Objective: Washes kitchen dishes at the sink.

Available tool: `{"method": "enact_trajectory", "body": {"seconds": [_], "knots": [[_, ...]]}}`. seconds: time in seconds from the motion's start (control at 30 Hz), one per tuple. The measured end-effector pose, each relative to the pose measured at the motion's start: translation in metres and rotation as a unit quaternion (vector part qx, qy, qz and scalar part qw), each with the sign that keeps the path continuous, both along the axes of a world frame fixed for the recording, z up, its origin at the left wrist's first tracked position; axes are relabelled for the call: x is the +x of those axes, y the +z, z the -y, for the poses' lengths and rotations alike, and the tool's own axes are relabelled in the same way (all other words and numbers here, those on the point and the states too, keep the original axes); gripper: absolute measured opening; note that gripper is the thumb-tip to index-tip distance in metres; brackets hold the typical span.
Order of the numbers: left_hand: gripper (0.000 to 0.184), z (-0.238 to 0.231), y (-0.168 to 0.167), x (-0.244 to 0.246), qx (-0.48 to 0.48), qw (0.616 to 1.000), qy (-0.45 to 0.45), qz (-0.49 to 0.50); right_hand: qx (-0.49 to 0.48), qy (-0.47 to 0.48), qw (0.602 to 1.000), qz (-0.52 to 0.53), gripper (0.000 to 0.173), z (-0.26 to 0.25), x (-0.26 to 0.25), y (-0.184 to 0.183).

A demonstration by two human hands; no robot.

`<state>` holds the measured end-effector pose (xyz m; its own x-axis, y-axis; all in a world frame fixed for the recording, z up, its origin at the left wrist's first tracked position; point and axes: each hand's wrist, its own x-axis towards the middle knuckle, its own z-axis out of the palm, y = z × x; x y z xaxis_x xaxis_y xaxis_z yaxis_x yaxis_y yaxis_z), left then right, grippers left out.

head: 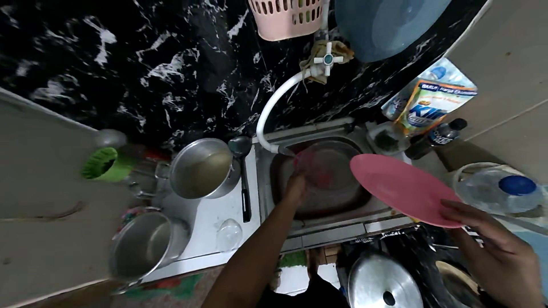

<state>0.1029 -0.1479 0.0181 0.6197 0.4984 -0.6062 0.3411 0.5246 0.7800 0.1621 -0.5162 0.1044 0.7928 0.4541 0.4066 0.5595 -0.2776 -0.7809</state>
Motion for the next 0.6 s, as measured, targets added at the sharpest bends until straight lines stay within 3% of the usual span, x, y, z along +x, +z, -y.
{"method": "enact_trajectory", "body": {"seconds": [0.27, 0.4, 0.6], "knots": [[0.036, -0.014, 0.022, 0.02, 0.197, 0.979, -0.044, 0.011, -0.007, -0.006, 1.0, 0.001, 0.018, -0.002, -0.003, -0.004], [0.044, -0.011, 0.041, 0.021, 0.275, 0.959, -0.07, 0.015, 0.003, 0.007, 1.0, 0.013, 0.017, -0.006, -0.001, -0.01], [0.065, -0.019, 0.041, 0.01, 0.454, 0.869, -0.167, 0.101, -0.023, 0.007, 1.0, 0.01, 0.02, -0.019, -0.002, -0.021]]}}
